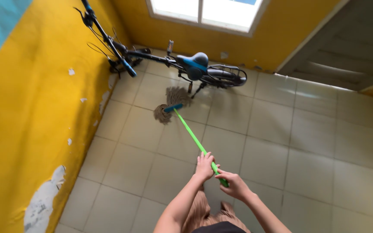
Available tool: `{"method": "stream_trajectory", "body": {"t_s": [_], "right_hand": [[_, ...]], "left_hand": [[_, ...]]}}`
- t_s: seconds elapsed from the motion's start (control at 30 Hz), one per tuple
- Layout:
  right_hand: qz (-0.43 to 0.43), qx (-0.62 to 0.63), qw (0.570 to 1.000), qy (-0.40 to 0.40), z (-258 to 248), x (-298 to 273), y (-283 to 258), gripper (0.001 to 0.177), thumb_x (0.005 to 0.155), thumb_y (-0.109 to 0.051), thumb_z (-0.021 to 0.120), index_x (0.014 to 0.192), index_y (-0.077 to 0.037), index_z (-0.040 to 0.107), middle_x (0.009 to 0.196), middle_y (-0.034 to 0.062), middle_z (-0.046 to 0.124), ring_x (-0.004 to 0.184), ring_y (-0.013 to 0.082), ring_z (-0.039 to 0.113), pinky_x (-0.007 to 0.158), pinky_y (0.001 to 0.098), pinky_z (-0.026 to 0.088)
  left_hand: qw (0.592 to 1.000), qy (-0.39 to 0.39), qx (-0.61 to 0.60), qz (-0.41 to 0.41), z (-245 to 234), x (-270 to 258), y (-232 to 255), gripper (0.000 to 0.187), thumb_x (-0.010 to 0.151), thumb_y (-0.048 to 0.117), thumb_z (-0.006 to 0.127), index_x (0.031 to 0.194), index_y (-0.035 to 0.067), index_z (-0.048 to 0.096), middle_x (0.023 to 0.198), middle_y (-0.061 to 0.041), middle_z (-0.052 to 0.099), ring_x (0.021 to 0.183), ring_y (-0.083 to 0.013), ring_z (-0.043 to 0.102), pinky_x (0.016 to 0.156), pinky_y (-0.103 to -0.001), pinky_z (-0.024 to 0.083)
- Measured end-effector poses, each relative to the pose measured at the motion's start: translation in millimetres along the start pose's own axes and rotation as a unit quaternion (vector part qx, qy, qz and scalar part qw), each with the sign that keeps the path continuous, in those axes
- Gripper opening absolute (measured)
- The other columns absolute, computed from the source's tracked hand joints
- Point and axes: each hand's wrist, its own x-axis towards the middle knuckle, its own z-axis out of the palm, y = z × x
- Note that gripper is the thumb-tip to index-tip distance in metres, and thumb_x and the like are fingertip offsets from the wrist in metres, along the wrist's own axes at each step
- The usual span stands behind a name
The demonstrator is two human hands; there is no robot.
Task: Mopping a tiled floor in a room.
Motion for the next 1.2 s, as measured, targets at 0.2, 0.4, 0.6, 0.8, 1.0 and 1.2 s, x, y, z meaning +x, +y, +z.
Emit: {"method": "stream_trajectory", "body": {"t_s": [0.2, 0.4, 0.6, 0.8, 1.0, 1.2], "right_hand": [[-0.021, -0.023, 0.998, 0.058, -51, -114, 10, 0.039, 0.069, -0.002, 0.075, 0.108, -0.006, 0.076, 0.13, 0.0168, 0.07, 0.111, 0.0265, 0.075, 0.091, 0.0343, 0.059], [0.133, -0.034, 0.983, 0.124, -104, -256, -1, 0.031, 0.073, -0.006, 0.073, 0.104, -0.008, 0.078, 0.124, 0.01, 0.078, 0.089, 0.018, 0.079, 0.079, 0.0312, 0.062], [0.088, -0.06, 0.979, 0.175, -93, -342, -3, 0.022, 0.077, -0.011, 0.078, 0.099, -0.006, 0.079, 0.115, 0.0136, 0.078, 0.099, 0.0171, 0.074, 0.084, 0.0324, 0.057], [0.311, -0.013, 0.934, 0.175, -61, -341, -6, 0.038, 0.083, -0.015, 0.077, 0.12, -0.009, 0.077, 0.073, 0.0106, 0.078, 0.064, 0.0139, 0.07, 0.062, 0.0311, 0.057], [0.262, 0.056, 0.95, 0.163, -76, -281, 25, 0.036, 0.083, -0.015, 0.077, 0.117, -0.006, 0.078, 0.075, 0.0072, 0.078, 0.063, 0.0121, 0.072, 0.06, 0.0289, 0.059], [0.294, 0.051, 0.948, 0.115, -59, -153, 13, 0.043, 0.084, -0.018, 0.076, 0.126, -0.01, 0.075, 0.078, 0.009, 0.08, 0.065, 0.0128, 0.073, 0.058, 0.031, 0.06]], "left_hand": [[0.991, -0.042, 0.055, 0.116, 38, -42, 94, 0.037, 0.083, 0.041, 0.078, 0.097, 0.008, 0.07, 0.12, -0.014, 0.066, 0.139, -0.0484, 0.035, 0.112, -0.064, 0.027], [0.963, -0.14, -0.002, 0.229, 119, -99, 186, 0.027, 0.081, 0.04, 0.073, 0.079, 0.014, 0.07, 0.09, -0.008, 0.07, 0.108, -0.0281, 0.067, 0.107, -0.05, 0.047], [0.963, -0.135, -0.018, 0.231, 170, -173, 226, 0.024, 0.084, 0.038, 0.074, 0.09, 0.015, 0.073, 0.096, -0.007, 0.073, 0.107, -0.0324, 0.066, 0.114, -0.059, 0.04], [0.954, -0.191, 0.025, 0.228, 167, -188, 216, 0.028, 0.086, 0.042, 0.072, 0.098, 0.016, 0.073, 0.104, -0.007, 0.073, 0.114, -0.0304, 0.064, 0.114, -0.069, 0.031], [0.962, -0.175, 0.039, 0.206, 137, -139, 202, 0.03, 0.09, 0.045, 0.068, 0.099, 0.017, 0.073, 0.11, -0.004, 0.074, 0.117, -0.0287, 0.065, 0.118, -0.068, 0.03], [0.965, -0.187, 0.087, 0.163, 84, -59, 127, 0.031, 0.085, 0.043, 0.071, 0.106, 0.02, 0.074, 0.115, -0.005, 0.072, 0.12, -0.0282, 0.062, 0.117, -0.069, 0.027]]}}
